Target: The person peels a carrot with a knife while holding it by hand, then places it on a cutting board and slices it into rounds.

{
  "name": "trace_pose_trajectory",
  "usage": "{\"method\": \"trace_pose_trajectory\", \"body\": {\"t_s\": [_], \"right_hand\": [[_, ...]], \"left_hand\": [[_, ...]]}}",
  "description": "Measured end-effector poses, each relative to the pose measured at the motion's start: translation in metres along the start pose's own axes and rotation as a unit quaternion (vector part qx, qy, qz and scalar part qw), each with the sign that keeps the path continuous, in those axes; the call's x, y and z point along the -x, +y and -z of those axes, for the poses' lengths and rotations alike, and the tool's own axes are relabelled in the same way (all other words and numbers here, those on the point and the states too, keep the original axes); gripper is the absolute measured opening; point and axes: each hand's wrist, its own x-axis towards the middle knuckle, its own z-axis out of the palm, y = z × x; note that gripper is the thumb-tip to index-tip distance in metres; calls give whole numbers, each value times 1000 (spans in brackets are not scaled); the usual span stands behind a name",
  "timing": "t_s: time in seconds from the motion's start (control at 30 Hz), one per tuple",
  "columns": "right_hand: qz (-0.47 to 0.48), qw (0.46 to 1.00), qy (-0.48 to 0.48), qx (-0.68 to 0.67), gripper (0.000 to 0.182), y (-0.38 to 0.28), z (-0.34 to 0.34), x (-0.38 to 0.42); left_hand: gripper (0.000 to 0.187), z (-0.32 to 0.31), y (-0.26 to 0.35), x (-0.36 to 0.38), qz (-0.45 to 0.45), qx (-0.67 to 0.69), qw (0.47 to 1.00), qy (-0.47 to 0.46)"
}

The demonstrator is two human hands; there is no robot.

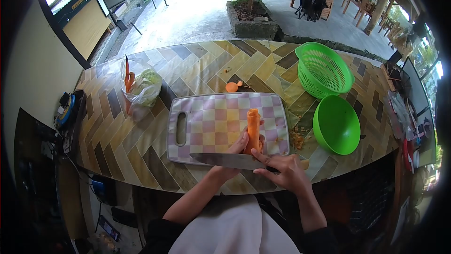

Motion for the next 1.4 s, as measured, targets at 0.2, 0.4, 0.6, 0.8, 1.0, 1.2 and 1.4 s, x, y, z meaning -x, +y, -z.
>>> {"method": "trace_pose_trajectory", "body": {"t_s": [0.2,0.4,0.6,0.8,1.0,1.2,1.4], "right_hand": [[14,1000,14,-6,57,1,-1,-2],[-5,999,-9,-45,61,-1,4,1],[0,998,2,-56,62,2,1,1],[-13,998,-1,-65,63,0,1,0],[4,999,14,-47,58,1,-3,-2],[21,999,41,-6,56,5,-8,0],[8,997,39,-61,69,11,-9,4]], "left_hand": [[62,8,-8,-1,13,31,999,-11],[62,8,-7,-2,14,24,1000,-15],[61,2,-5,-2,9,8,1000,-6],[63,0,-4,-1,7,2,1000,1],[66,6,-6,-1,14,-19,1000,-6],[63,7,-9,2,36,24,999,-8],[60,6,-7,1,16,5,1000,3]]}}
